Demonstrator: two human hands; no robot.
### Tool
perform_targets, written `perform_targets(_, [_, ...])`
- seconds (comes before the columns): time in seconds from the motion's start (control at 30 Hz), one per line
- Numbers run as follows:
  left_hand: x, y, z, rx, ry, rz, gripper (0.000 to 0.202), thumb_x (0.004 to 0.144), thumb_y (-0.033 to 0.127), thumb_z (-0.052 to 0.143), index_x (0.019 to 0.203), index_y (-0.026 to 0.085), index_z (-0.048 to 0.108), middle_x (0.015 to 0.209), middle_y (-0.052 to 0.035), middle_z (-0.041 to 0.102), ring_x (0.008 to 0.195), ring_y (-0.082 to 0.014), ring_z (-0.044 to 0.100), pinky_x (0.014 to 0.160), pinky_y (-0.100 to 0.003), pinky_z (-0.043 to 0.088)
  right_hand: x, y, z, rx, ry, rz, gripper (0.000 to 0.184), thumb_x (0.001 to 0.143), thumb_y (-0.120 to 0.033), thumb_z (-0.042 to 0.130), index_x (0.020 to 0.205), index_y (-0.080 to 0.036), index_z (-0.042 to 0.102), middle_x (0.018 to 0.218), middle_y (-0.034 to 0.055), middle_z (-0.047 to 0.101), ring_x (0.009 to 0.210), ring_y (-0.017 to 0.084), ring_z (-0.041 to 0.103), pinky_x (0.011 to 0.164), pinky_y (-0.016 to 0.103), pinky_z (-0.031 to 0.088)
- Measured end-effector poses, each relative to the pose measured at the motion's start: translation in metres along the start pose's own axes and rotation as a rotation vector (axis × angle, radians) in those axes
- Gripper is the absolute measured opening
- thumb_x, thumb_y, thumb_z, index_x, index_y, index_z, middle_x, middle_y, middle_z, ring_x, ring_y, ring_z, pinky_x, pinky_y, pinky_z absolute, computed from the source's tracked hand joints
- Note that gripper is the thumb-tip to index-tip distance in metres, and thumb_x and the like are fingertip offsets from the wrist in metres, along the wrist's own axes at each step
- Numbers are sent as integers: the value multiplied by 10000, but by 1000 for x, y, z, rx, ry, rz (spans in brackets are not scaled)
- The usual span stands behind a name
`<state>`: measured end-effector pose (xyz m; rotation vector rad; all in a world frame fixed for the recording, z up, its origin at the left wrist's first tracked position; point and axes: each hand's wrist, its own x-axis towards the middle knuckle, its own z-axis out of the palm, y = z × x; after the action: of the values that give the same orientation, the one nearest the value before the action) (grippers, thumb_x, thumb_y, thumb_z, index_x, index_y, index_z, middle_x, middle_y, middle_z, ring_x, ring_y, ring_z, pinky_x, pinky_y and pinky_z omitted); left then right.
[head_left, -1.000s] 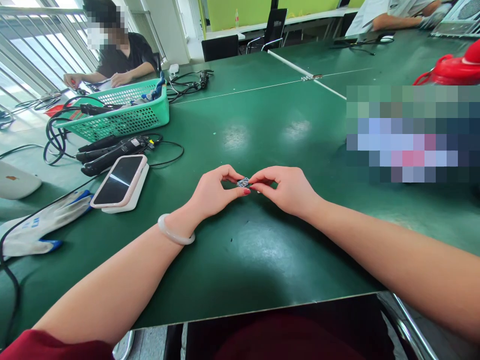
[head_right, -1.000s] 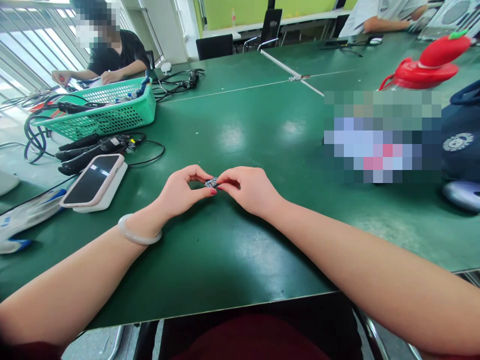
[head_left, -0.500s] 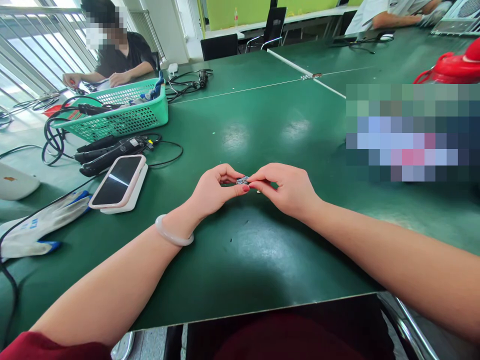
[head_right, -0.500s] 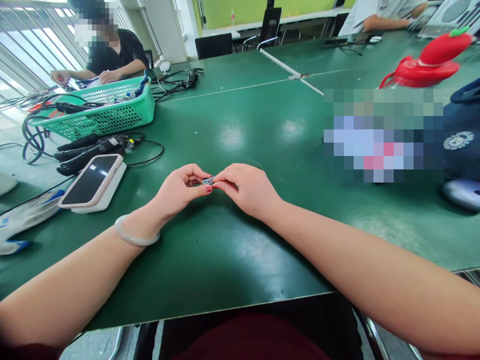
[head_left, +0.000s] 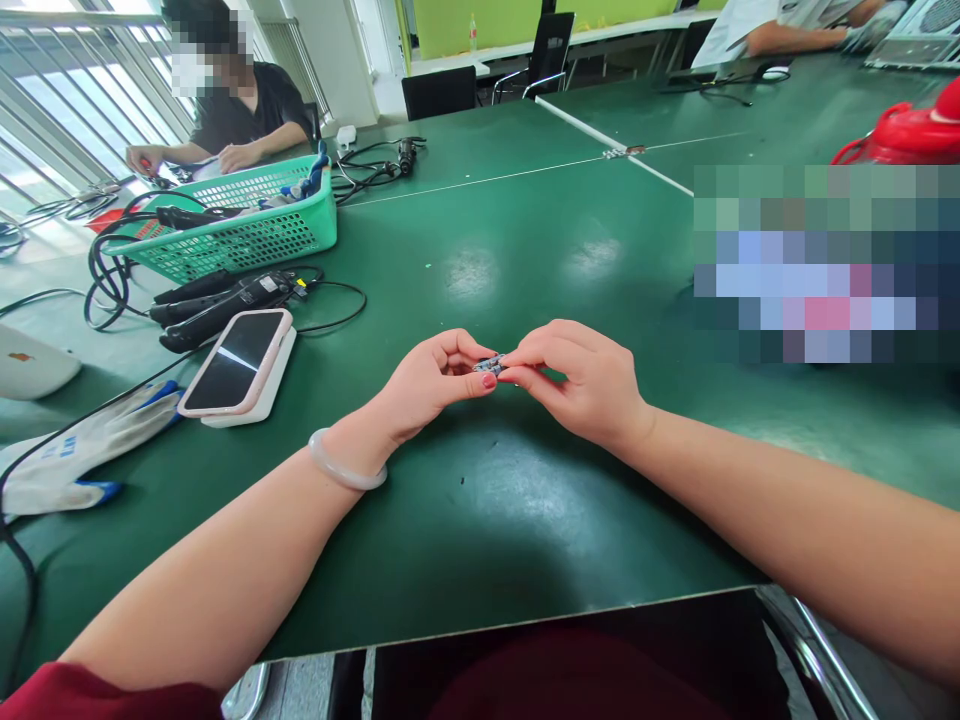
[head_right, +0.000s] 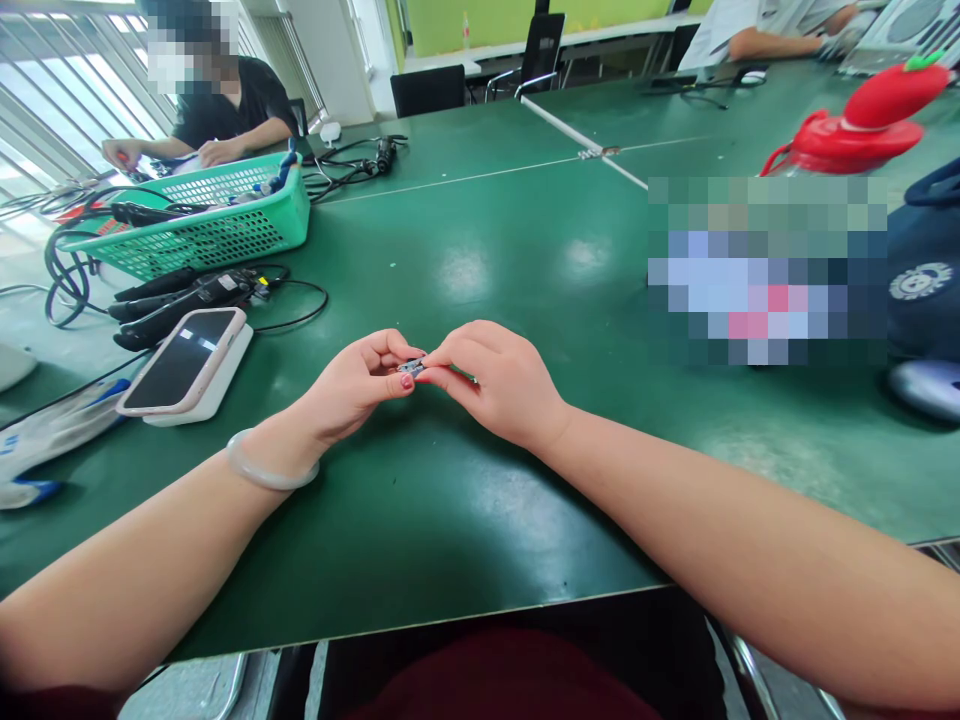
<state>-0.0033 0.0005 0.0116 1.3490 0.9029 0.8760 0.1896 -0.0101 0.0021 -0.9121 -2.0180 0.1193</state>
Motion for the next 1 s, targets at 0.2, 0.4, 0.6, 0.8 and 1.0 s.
perform_targets(0.2, [-1, 0, 0, -11, -18, -6, 351, 572, 327, 830, 798, 166, 614, 796, -15, 694, 712, -116, 623, 707, -273, 490, 0, 4, 0, -52, 52, -154, 215, 888, -380, 557, 816, -229, 692, 781, 35, 682, 732, 153, 596, 689, 284, 477])
perform_targets(0.4, [-1, 1, -1, -59, -20, -17, 326, 573, 304, 831, 769, 166, 610, 796, -11, 696, 714, -113, 630, 726, -275, 493, 3, 6, -5, -176, -85, -194, 253, 891, -429, 531, 852, -253, 710, 826, 38, 692, 737, 169, 572, 712, 326, 461])
perform_targets(0.6, [0, 0, -2, -49, 21, -4, 320, 573, 287, 829, 763, 164, 603, 780, -4, 695, 723, -114, 637, 724, -273, 490, 3, 3, -5, -117, -46, -100, 226, 907, -311, 510, 891, -249, 727, 847, 37, 715, 756, 165, 606, 708, 313, 484])
perform_targets(0.8, [2, -2, -1, 77, 58, -22, 327, 583, 289, 819, 789, 154, 604, 763, -18, 699, 701, -124, 637, 716, -290, 495, 6, 7, -8, -28, -189, 59, 181, 847, -297, 595, 965, -267, 729, 872, 12, 722, 792, 172, 640, 750, 316, 492])
perform_targets(1.0, [5, -5, -3, 95, 126, -1, 317, 601, 288, 803, 793, 147, 595, 802, -29, 702, 730, -116, 634, 738, -285, 499, 12, 24, -18, -97, -466, 166, 223, 766, -267, 677, 983, -223, 704, 846, 9, 697, 673, 140, 592, 639, 278, 446])
